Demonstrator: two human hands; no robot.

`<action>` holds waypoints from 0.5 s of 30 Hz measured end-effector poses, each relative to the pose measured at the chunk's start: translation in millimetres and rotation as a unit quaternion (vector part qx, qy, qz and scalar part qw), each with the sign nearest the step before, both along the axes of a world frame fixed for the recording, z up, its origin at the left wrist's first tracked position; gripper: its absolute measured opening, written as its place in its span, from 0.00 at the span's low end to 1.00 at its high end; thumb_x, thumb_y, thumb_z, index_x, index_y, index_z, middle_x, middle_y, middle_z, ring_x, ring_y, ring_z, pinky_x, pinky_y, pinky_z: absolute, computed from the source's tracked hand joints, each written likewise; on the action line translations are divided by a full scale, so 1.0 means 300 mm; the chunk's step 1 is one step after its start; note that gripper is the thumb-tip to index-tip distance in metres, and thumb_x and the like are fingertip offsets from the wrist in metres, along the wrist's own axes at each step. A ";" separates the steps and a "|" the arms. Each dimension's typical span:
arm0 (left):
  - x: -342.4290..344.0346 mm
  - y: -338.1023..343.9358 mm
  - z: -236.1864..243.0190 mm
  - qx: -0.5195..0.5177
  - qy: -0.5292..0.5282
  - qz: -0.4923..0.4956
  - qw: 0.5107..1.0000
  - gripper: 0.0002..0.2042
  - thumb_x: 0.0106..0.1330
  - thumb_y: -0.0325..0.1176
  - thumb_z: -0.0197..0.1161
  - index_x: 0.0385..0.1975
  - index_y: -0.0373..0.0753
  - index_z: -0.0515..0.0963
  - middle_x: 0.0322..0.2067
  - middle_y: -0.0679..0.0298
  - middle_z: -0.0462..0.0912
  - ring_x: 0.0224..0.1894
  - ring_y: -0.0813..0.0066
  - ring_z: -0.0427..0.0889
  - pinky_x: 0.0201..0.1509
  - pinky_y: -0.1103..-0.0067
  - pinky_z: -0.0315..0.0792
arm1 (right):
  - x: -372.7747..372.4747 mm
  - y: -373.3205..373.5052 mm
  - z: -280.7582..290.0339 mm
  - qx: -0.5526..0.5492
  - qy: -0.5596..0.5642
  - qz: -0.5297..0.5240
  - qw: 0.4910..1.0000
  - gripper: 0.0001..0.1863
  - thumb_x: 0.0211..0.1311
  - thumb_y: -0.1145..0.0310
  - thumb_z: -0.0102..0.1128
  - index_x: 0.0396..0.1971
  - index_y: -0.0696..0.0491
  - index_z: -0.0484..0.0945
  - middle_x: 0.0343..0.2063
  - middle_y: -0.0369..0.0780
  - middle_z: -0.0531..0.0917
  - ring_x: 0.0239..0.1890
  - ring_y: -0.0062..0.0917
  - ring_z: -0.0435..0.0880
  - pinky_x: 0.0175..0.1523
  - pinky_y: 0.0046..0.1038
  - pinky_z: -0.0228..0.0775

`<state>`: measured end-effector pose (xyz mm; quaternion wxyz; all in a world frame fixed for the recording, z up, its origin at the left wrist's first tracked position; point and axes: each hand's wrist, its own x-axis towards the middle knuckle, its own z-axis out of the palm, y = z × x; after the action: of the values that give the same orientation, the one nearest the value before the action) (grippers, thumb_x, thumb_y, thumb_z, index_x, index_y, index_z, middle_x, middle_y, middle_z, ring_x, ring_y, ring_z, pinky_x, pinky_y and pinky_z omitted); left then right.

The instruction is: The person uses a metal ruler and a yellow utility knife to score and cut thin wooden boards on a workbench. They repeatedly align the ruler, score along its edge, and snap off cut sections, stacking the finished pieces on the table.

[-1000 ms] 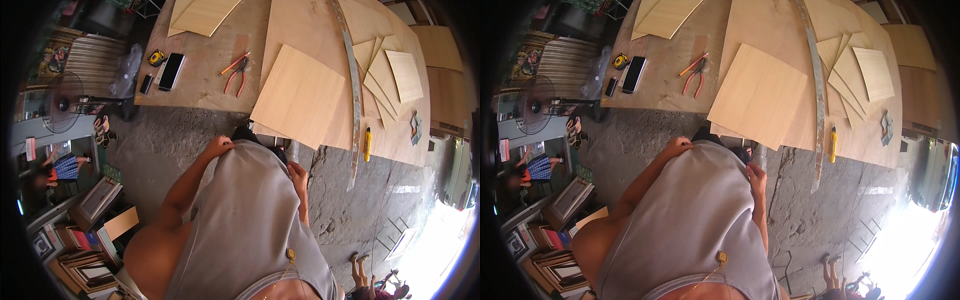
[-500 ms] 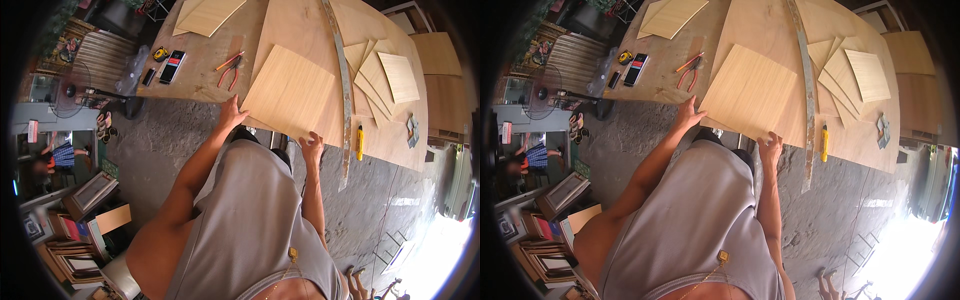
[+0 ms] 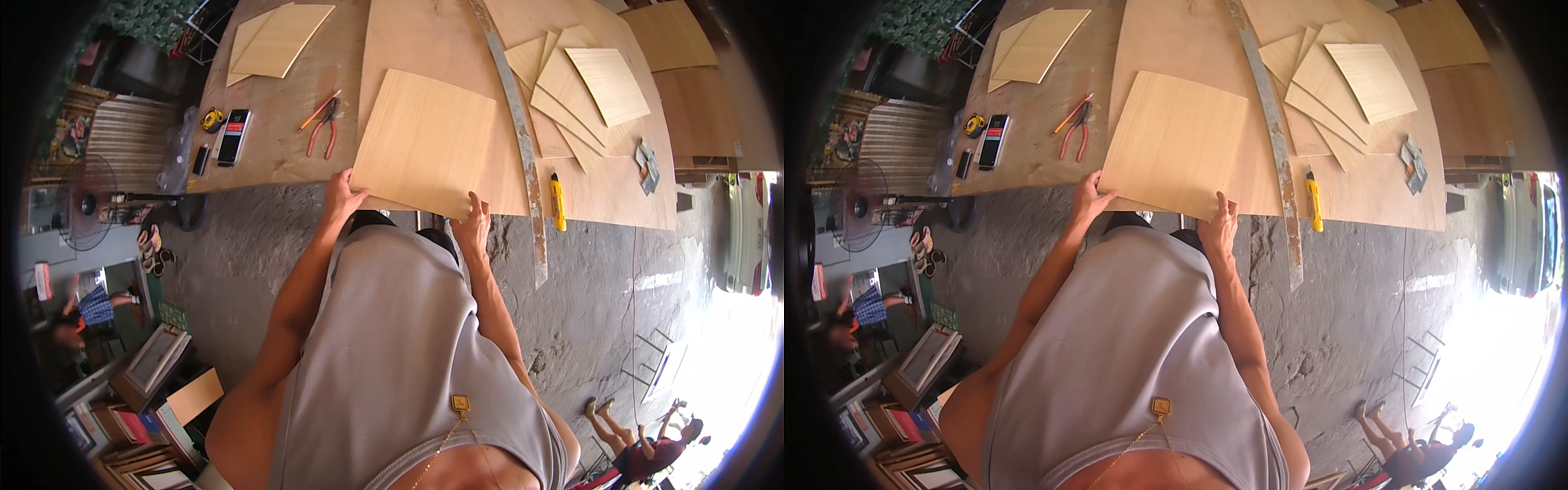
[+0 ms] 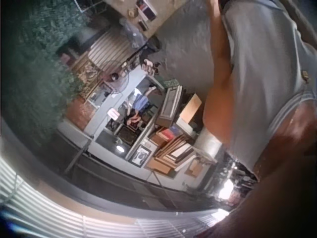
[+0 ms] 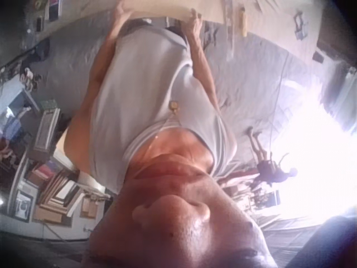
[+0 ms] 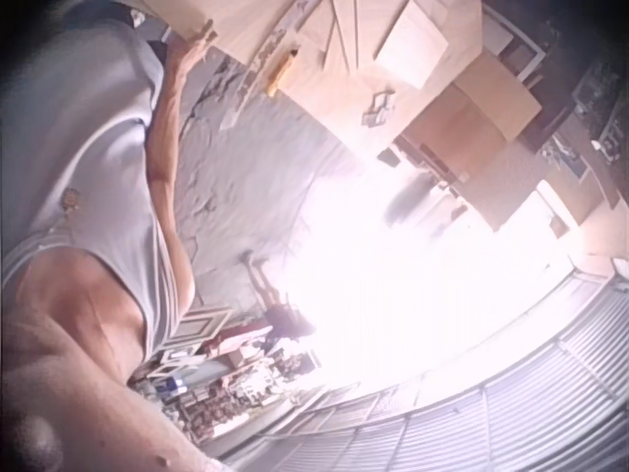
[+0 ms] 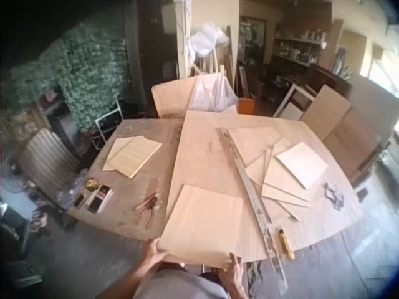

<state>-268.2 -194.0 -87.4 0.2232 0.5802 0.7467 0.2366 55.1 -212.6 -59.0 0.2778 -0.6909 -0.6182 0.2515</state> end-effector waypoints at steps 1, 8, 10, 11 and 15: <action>0.000 0.003 0.001 0.003 0.000 -0.006 1.000 0.34 0.45 0.40 0.81 0.53 0.34 0.76 0.42 0.51 0.82 0.45 0.53 0.81 0.50 0.65 0.75 | 0.010 0.001 0.005 -0.015 0.014 -0.011 1.000 0.33 0.48 0.74 0.69 0.59 0.57 0.72 0.50 0.56 0.74 0.51 0.52 0.78 0.54 0.45 0.75; 0.031 -0.083 0.061 -0.010 -0.062 -0.054 0.997 0.35 0.39 0.36 0.82 0.51 0.36 0.75 0.37 0.55 0.82 0.41 0.56 0.82 0.45 0.66 0.76 | 0.064 0.029 0.037 -0.027 0.036 -0.007 0.999 0.34 0.45 0.78 0.67 0.58 0.54 0.74 0.51 0.51 0.78 0.54 0.48 0.78 0.57 0.43 0.73; 0.036 -0.098 0.064 0.020 -0.058 -0.065 0.996 0.34 0.41 0.33 0.82 0.52 0.36 0.75 0.37 0.57 0.83 0.37 0.62 0.83 0.41 0.69 0.78 | 0.066 0.041 0.051 -0.033 0.038 0.002 0.999 0.34 0.45 0.79 0.67 0.59 0.53 0.74 0.51 0.50 0.78 0.55 0.48 0.78 0.58 0.43 0.73; 0.037 -0.106 0.062 0.035 -0.057 -0.069 0.995 0.34 0.42 0.31 0.82 0.53 0.36 0.74 0.37 0.58 0.83 0.36 0.65 0.83 0.39 0.71 0.78 | 0.063 0.048 0.051 -0.032 0.043 0.007 0.999 0.35 0.44 0.79 0.67 0.59 0.52 0.74 0.53 0.50 0.77 0.56 0.47 0.77 0.60 0.42 0.71; 0.032 -0.134 0.036 -0.015 -0.061 -0.049 0.997 0.32 0.43 0.27 0.77 0.52 0.36 0.73 0.39 0.53 0.78 0.41 0.55 0.79 0.45 0.64 0.75 | 0.073 0.066 0.047 -0.030 0.006 0.019 0.999 0.38 0.42 0.80 0.69 0.60 0.51 0.73 0.53 0.49 0.78 0.54 0.44 0.78 0.59 0.40 0.72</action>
<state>-258.7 -234.3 -76.5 0.2881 0.5975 0.7057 0.2490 77.0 -192.7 -44.9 0.2555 -0.6854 -0.6220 0.2795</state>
